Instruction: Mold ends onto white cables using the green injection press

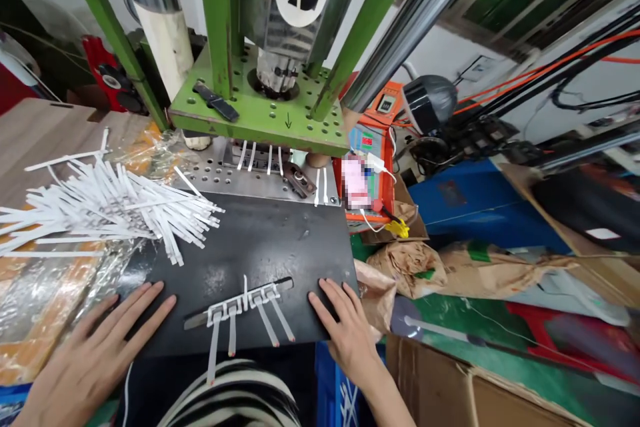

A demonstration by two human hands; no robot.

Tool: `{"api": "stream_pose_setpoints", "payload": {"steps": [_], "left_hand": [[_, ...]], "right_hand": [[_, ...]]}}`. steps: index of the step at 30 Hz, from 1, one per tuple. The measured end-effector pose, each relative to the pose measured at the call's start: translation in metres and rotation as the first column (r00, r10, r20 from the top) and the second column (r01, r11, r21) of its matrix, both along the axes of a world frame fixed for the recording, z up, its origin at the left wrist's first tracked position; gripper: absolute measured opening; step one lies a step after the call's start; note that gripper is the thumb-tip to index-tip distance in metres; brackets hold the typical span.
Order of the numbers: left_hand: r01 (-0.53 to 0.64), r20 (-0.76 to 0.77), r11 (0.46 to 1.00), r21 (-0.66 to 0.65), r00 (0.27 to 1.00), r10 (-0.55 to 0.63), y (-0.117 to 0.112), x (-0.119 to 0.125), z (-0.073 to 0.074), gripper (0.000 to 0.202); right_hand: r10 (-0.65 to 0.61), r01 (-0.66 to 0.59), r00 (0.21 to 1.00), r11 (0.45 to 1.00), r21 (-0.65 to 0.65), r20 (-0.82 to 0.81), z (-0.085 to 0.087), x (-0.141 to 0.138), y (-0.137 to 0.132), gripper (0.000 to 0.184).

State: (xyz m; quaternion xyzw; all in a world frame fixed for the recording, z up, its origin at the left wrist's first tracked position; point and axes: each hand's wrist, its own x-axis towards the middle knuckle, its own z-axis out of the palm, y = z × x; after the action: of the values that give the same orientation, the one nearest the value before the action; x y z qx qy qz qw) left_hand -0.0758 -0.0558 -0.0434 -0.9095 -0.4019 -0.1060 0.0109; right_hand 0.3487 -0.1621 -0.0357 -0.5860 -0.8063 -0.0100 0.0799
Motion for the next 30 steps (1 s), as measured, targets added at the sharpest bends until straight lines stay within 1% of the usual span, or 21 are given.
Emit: {"api": "stream_pose_setpoints", "payload": {"steps": [3,5,7,8,9,13,16,18,19,21,22,24,25,26,28,29,30], "left_hand": [[-0.016,0.032,0.994,-0.111,0.999,0.020,0.000,0.001,0.004,0.078],[-0.001,-0.001,0.994,-0.109,1.000,0.001,0.002,0.001,0.008,0.075],[0.047,-0.044,0.997,-0.067,0.998,-0.050,0.003,0.000,0.011,0.073],[0.053,-0.053,0.997,-0.057,0.997,-0.056,0.004,-0.001,0.012,0.072],[0.044,-0.054,0.997,-0.068,0.997,-0.047,0.003,0.000,0.013,0.072],[-0.048,-0.025,0.981,-0.187,0.999,0.044,-0.001,0.004,0.017,0.074],[-0.049,-0.009,0.977,-0.205,0.999,0.048,-0.003,0.008,0.019,0.073],[-0.052,-0.004,0.976,-0.213,0.999,0.053,-0.001,0.007,0.019,0.067],[-0.042,-0.003,0.978,-0.204,0.999,0.042,0.001,0.007,0.019,0.063],[0.012,0.003,0.988,-0.155,1.000,-0.011,0.004,0.006,0.020,0.057],[0.048,0.010,0.991,-0.127,0.999,-0.047,0.006,0.007,0.021,0.060],[0.106,0.035,0.991,-0.078,0.994,-0.104,0.009,0.012,0.023,0.066],[0.120,0.054,0.990,-0.069,0.992,-0.116,0.009,0.017,0.024,0.065],[0.121,0.076,0.990,-0.072,0.990,-0.116,0.010,0.023,0.025,0.060],[0.134,0.139,0.988,-0.080,0.983,-0.122,0.010,0.037,0.025,0.043],[0.141,0.171,0.985,-0.097,0.978,-0.123,0.011,0.044,0.025,0.035],[0.150,0.197,0.981,-0.121,0.972,-0.124,0.012,0.050,0.024,0.027]], "right_hand": [[-0.006,0.006,1.000,1.000,0.002,-0.004,-0.001,0.000,0.000,0.084],[-0.006,0.006,1.000,1.000,-0.002,-0.004,-0.001,0.001,0.000,0.082],[-0.005,0.005,1.000,1.000,-0.011,-0.002,-0.002,0.001,0.000,0.082],[-0.006,0.006,1.000,1.000,-0.016,-0.002,-0.002,0.001,0.000,0.082],[-0.007,0.007,1.000,1.000,-0.017,-0.003,-0.002,0.001,0.001,0.082],[-0.003,0.002,1.000,1.000,-0.011,-0.017,-0.002,-0.001,0.002,0.077],[-0.005,0.005,1.000,1.000,-0.016,-0.023,-0.002,-0.001,0.001,0.078],[-0.011,0.010,0.999,1.000,-0.029,-0.031,-0.001,0.000,0.000,0.078],[-0.011,0.009,0.999,0.999,-0.040,-0.047,0.001,0.001,0.000,0.075],[0.004,-0.013,0.991,0.998,-0.065,-0.135,0.007,0.000,0.002,0.061],[0.020,-0.036,0.977,0.997,-0.074,-0.210,0.011,-0.003,0.005,0.056],[0.062,-0.091,0.923,0.994,-0.059,-0.379,0.017,-0.012,0.016,0.057],[0.083,-0.110,0.889,0.993,-0.033,-0.451,0.020,-0.018,0.023,0.057],[0.099,-0.118,0.858,0.993,-0.005,-0.504,0.022,-0.024,0.032,0.056],[0.122,-0.127,0.821,0.991,0.030,-0.558,0.026,-0.036,0.053,0.048],[0.141,-0.158,0.810,0.987,0.019,-0.569,0.028,-0.039,0.064,0.042],[0.160,-0.209,0.801,0.978,-0.018,-0.576,0.030,-0.040,0.076,0.036]]}}
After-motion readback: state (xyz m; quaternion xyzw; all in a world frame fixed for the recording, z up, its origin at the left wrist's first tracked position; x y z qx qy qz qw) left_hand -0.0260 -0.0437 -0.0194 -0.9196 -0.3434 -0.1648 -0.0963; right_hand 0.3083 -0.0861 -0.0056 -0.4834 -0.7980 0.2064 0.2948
